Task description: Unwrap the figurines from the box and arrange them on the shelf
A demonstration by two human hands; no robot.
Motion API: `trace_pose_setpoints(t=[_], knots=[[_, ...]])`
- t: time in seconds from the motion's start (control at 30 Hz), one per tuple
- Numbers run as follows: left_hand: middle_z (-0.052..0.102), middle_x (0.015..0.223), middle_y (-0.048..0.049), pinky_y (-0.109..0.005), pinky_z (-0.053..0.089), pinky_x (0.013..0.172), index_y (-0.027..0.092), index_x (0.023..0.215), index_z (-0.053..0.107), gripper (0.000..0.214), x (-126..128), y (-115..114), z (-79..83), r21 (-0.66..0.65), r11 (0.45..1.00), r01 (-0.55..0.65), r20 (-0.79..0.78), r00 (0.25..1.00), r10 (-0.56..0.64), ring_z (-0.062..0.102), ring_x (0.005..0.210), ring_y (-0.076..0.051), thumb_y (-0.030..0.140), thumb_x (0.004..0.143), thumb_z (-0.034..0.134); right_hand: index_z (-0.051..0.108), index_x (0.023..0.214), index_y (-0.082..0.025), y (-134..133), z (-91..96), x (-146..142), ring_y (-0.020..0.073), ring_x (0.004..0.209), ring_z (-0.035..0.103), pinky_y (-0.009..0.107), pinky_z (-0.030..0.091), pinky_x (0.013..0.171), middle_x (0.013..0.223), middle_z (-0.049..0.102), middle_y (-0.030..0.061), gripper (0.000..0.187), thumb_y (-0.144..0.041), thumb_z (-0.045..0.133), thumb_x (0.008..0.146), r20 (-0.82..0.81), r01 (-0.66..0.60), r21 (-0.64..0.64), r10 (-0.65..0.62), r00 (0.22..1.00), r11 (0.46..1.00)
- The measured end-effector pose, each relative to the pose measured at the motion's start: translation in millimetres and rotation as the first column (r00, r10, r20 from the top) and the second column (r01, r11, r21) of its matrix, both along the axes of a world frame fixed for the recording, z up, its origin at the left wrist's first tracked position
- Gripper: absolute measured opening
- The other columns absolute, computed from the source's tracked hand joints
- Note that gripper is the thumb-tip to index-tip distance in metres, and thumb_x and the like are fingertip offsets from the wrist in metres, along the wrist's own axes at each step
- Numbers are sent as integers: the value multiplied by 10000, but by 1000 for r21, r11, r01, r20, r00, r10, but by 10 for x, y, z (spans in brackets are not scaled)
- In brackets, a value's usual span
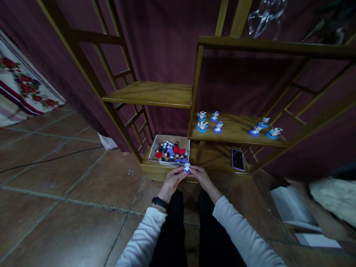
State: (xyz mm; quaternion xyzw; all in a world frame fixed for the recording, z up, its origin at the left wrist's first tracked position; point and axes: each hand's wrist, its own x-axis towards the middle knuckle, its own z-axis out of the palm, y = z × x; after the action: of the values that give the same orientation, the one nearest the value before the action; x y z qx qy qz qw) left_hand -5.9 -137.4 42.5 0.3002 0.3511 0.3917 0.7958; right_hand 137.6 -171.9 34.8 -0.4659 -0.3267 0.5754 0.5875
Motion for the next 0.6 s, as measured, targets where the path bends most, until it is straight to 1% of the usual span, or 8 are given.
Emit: trace_pose_setpoints(t=[0.1,0.2,0.27,0.37,0.5,0.6], knots=[[714,875,-103,-300,495,853,97,905,692,358,79,-196,-91,-11,1000,26,24,999,-25,665,814,-170,89,559,782,707,902,-174,-275,-50,93,189,809,647,376,499,814,925,696,67,356,-402,728,631,-64,-27,-1,27,998,1000],[715,871,-102,-283,494,846,96,901,693,349,189,-335,-139,-13,999,29,37,999,-29,664,805,-159,86,563,778,699,921,-177,-476,-75,190,198,872,644,392,476,871,973,690,72,365,-377,746,620,-134,12,11,-11,991,1000],[715,877,-97,-273,487,854,101,905,694,350,262,-399,-148,1,999,32,51,998,-32,662,807,-150,85,565,775,692,940,-185,-561,-79,247,202,900,639,400,465,892,994,687,69,384,-364,758,607,-153,49,28,-45,987,998],[711,905,-93,-275,471,879,113,920,693,355,359,-462,-151,33,999,39,58,997,-41,657,835,-148,103,574,775,691,942,-192,-626,-85,316,201,893,642,410,466,895,982,691,63,395,-359,767,592,-147,98,48,-90,985,994],[710,919,-88,-299,452,904,124,917,694,353,474,-504,-187,69,997,17,41,999,-20,651,861,-155,129,575,778,700,916,-189,-643,-117,389,199,856,649,424,478,882,941,699,57,374,-368,763,593,-107,157,63,-149,983,986],[710,917,-90,-324,446,903,124,913,695,373,552,-507,-242,122,993,5,7,1000,-6,650,852,-165,160,554,791,703,914,-185,-631,-146,445,209,857,648,438,482,876,934,699,61,382,-388,755,594,-69,146,66,-141,988,987]])
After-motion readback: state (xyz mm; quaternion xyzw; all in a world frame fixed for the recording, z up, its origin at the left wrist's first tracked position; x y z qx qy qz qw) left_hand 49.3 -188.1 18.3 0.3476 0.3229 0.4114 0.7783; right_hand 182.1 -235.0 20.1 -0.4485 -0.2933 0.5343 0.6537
